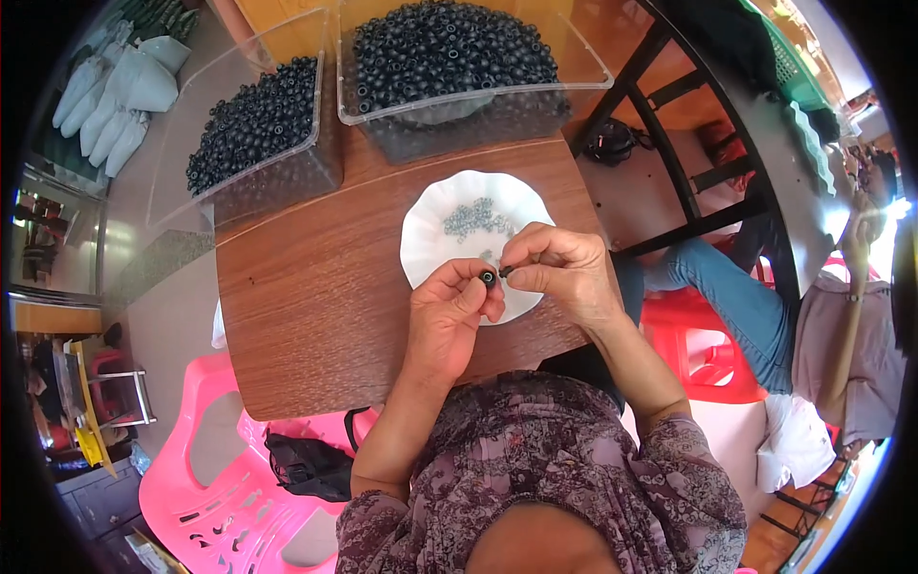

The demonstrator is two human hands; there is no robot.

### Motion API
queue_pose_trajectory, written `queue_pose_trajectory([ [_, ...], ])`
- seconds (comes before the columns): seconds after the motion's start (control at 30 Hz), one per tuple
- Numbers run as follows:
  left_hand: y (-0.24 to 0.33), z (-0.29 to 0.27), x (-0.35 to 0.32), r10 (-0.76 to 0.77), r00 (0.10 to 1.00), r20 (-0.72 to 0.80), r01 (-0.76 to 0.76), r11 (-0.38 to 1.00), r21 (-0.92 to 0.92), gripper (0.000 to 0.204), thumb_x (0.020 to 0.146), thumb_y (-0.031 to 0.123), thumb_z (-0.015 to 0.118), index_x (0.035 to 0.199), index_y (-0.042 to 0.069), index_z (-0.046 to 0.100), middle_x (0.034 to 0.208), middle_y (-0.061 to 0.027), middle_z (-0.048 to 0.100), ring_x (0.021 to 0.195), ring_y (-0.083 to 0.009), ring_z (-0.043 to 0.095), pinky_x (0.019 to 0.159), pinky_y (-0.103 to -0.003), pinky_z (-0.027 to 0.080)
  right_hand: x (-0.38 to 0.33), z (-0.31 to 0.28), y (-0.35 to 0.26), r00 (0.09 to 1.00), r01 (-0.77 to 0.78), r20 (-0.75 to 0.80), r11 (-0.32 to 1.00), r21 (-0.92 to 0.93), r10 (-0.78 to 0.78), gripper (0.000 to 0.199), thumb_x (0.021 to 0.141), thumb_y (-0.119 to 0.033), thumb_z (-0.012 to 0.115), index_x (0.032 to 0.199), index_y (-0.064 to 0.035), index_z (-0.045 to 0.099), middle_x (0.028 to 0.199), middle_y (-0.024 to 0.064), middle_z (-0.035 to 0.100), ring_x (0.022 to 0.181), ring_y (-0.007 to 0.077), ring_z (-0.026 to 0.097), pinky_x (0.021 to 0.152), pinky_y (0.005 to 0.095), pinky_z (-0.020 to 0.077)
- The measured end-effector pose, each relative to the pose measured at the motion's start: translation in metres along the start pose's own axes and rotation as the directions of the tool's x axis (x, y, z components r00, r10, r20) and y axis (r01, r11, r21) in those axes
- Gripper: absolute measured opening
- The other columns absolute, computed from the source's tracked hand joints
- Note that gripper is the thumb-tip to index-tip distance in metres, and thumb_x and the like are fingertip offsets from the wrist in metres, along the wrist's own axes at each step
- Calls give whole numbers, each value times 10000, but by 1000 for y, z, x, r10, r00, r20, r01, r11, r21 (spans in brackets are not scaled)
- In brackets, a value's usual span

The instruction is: Assembling small black plastic rings by inserting silver beads or pins into them.

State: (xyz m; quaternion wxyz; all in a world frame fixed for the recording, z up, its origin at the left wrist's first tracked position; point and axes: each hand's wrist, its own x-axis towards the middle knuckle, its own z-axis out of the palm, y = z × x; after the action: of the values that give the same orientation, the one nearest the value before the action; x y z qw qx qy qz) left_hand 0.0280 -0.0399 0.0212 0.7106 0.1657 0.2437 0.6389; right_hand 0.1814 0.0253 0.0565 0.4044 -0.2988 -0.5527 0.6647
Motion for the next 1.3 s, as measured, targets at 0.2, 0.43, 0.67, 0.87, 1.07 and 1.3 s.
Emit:
queue_pose_trajectory([
  [0.2,-4,2,-7,-27,1000,-3,27,1000,-9,187,861,103,599,984,-35,566,829,-98,610,677,-158,551,640,-267,445,-11,3,-3,999,39,-11,996,-84,-40,153,713,92,669,838,7,651,820,37,625,760,88,583,668,217,474],
  [0.43,-9,5,-11,-21,1000,-6,21,1000,9,194,856,93,604,987,-44,566,831,-99,617,679,-153,550,645,-263,446,-18,3,-5,993,111,-16,966,-233,-118,156,678,89,695,805,7,657,802,37,621,713,88,566,626,222,466],
  [0.67,-12,14,-16,24,999,-44,-20,995,102,190,835,65,622,978,-50,574,831,-90,626,677,-127,544,641,-231,441,-21,3,-11,987,157,29,941,-301,-156,163,667,111,698,801,46,632,832,90,617,734,142,593,644,242,500],
  [0.87,-15,15,-19,70,995,-74,-56,984,172,170,825,35,628,962,-54,582,826,-90,633,666,-108,544,626,-210,442,-18,3,-15,920,383,159,731,-565,-358,217,596,82,733,782,34,634,757,100,612,678,180,603,577,272,478],
  [1.07,-17,16,-20,66,992,-110,-44,981,189,153,827,19,620,955,-57,584,824,-90,632,654,-108,547,629,-214,453,-19,5,-22,831,523,277,510,-682,-482,237,550,84,710,764,27,624,732,126,592,657,246,585,547,300,454],
  [1.3,-18,19,-20,23,988,-153,-7,994,107,152,836,13,606,963,-67,578,808,-87,623,662,-119,557,642,-217,457,-23,8,-16,851,484,234,529,-697,-470,279,568,111,667,834,37,626,780,117,586,715,263,578,578,323,478],
])
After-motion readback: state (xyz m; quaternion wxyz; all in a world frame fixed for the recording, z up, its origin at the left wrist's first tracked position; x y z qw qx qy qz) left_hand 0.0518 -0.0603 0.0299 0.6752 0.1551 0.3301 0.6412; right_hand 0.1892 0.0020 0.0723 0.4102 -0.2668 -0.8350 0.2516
